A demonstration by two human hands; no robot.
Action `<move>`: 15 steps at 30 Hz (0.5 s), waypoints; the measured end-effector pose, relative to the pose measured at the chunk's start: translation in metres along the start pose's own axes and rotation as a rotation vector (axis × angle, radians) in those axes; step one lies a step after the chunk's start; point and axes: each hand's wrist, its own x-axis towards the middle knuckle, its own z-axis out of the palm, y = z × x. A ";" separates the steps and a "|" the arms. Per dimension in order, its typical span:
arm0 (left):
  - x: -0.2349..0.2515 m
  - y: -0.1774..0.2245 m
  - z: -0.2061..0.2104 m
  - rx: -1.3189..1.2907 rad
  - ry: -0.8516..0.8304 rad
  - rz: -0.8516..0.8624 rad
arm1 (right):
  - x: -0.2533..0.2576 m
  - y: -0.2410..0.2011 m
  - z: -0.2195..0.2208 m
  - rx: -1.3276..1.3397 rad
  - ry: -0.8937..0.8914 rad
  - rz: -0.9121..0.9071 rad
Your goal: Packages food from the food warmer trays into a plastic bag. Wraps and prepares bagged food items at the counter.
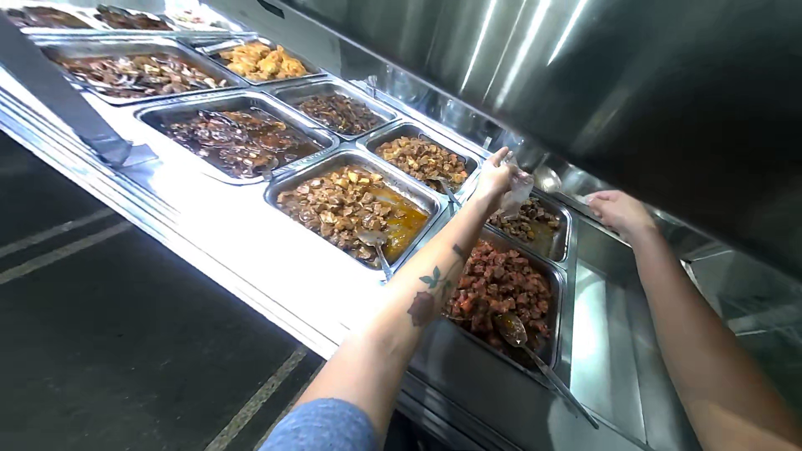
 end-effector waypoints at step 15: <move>-0.007 0.014 -0.052 0.010 -0.030 -0.029 | -0.006 -0.024 0.110 0.061 -0.150 0.105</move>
